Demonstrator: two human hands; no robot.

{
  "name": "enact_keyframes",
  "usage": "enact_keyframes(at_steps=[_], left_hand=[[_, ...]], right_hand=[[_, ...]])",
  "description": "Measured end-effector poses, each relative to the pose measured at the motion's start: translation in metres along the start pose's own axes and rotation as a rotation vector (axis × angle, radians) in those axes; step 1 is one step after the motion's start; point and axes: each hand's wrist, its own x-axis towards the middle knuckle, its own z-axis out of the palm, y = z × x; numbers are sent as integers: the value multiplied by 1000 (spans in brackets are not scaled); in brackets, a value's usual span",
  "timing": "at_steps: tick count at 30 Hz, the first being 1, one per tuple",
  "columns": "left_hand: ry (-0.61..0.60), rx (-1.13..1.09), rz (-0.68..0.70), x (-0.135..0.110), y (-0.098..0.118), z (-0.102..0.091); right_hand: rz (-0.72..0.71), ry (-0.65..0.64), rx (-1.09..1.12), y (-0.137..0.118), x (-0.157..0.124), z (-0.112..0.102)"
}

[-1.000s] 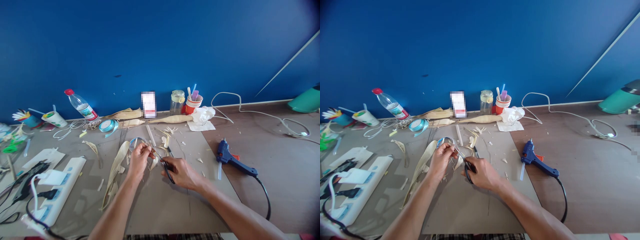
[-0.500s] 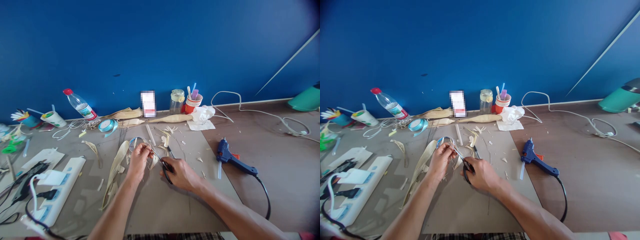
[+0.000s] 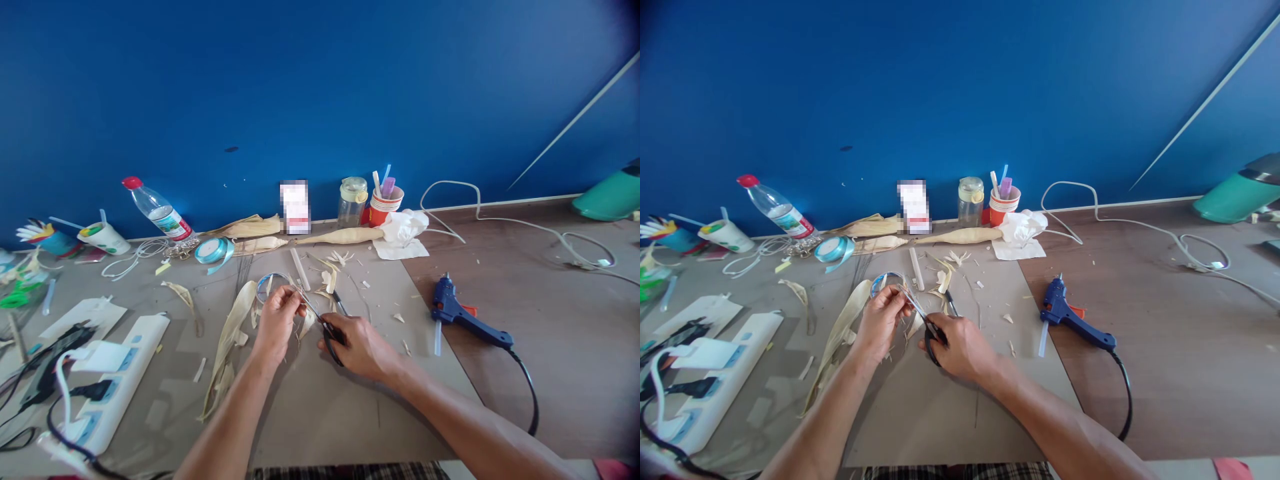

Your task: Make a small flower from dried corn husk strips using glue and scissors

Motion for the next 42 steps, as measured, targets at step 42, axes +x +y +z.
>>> enact_keyframes(at_steps=[42], left_hand=[[-29, 31, 8, 1, 3, -2]], right_hand=[[-8, 13, 25, 0, 0, -2]])
